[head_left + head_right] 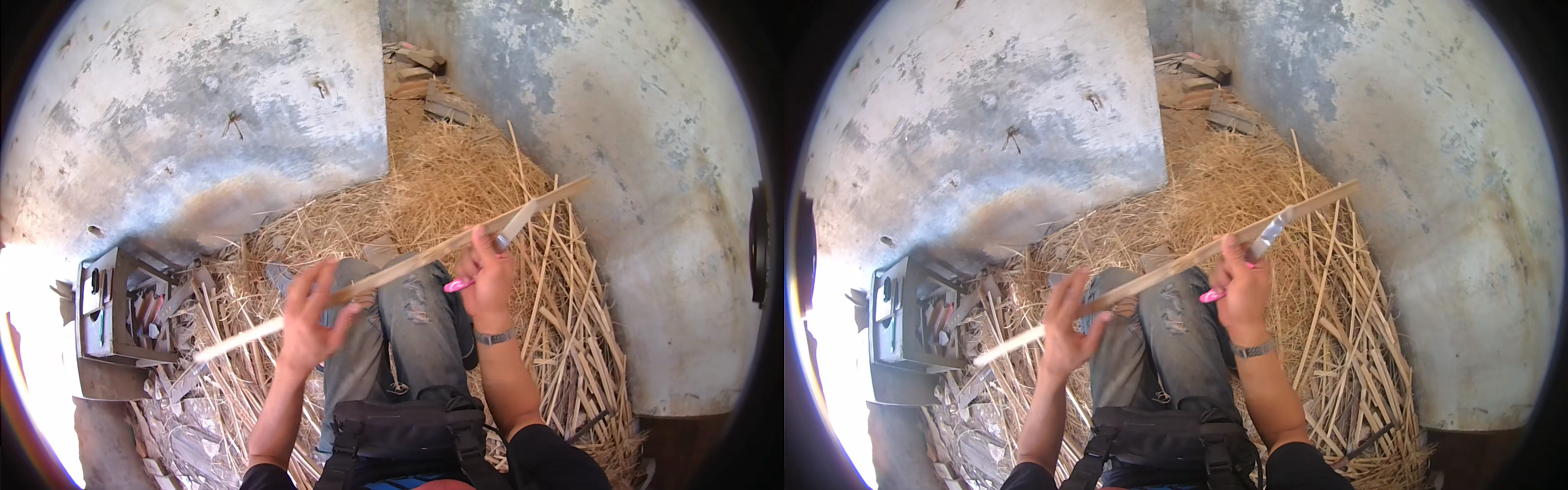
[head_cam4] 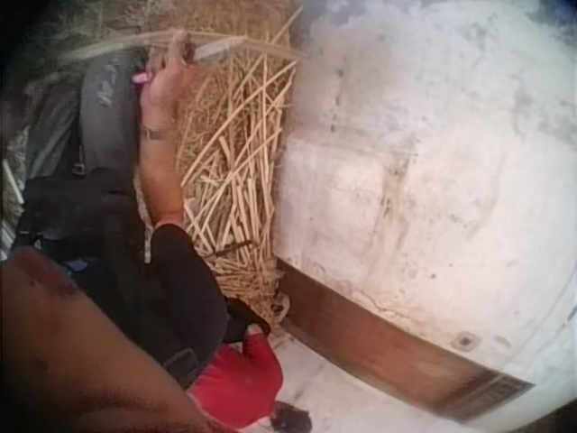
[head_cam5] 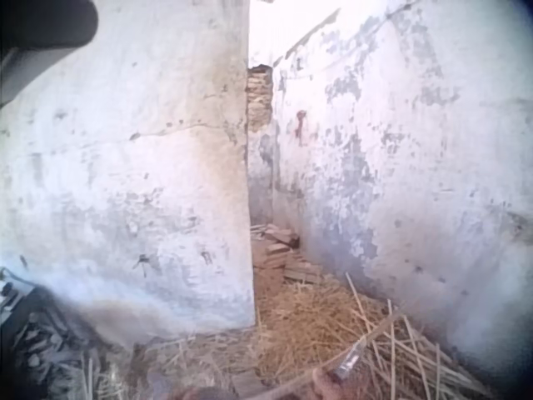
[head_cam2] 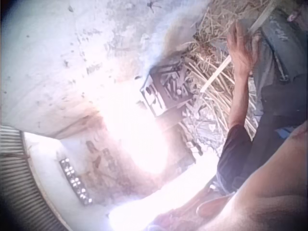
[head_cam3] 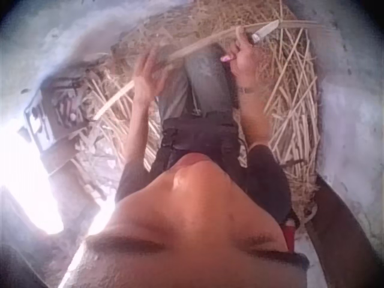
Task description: The person strips thin layers from a bamboo slat using a knife and then bundles the strands by hand.
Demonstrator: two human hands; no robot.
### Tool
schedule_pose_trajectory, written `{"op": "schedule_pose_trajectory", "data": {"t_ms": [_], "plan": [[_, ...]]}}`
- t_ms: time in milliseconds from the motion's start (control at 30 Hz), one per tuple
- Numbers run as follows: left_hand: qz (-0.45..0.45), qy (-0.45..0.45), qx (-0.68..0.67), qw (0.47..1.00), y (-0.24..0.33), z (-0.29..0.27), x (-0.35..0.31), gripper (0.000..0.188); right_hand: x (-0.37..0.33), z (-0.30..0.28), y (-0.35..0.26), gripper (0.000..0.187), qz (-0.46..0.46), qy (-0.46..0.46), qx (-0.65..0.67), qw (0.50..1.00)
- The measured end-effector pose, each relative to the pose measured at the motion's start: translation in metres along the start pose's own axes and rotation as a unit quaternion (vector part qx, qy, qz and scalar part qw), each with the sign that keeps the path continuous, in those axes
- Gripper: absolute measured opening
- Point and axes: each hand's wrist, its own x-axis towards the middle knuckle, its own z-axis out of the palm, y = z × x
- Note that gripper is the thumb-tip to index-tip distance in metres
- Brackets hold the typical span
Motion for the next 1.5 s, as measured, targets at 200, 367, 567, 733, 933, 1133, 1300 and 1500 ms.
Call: {"op": "schedule_pose_trajectory", "data": {"t_ms": [200, 367, 567, 733, 933, 1133, 1300, 1500], "plan": [[-0.051, -0.114, -0.109, 0.986, 0.034, 0.027, 0.006, 0.053, -0.01, 0.001, 0.01, 0.032, 0.023, -0.063, -0.028, 0.997], [-0.073, -0.11, -0.15, 0.98, 0.029, 0.028, -0.006, 0.049, -0.007, -0.021, 0.008, 0.03, 0.033, -0.113, -0.133, 0.984], [-0.113, -0.21, -0.203, 0.95, 0.019, 0.021, -0.012, 0.05, -0.01, -0.046, 0.015, 0.027, 0.099, -0.135, -0.119, 0.979], [-0.236, -0.215, -0.289, 0.902, 0.004, 0.011, -0.021, 0.053, 0.005, -0.094, 0.033, 0.025, -0.047, -0.018, -0.255, 0.966], [-0.217, -0.119, -0.211, 0.946, -0.023, -0.008, -0.027, 0.046, 0.014, -0.28, 0.074, 0.044, 0.015, 0.075, -0.653, 0.754], [-0.247, -0.059, -0.121, 0.96, -0.054, -0.031, -0.037, 0.045, -0.049, -0.388, 0.112, 0.064, 0.19, 0.074, -0.685, 0.699], [-0.224, 0.024, -0.075, 0.971, -0.063, -0.05, -0.038, 0.04, -0.112, -0.426, 0.116, 0.076, 0.22, 0.393, -0.692, 0.564], [-0.248, 0.022, -0.059, 0.967, -0.074, -0.052, -0.048, 0.04, -0.247, -0.526, 0.088, 0.079, 0.384, 0.703, -0.538, 0.263]]}}
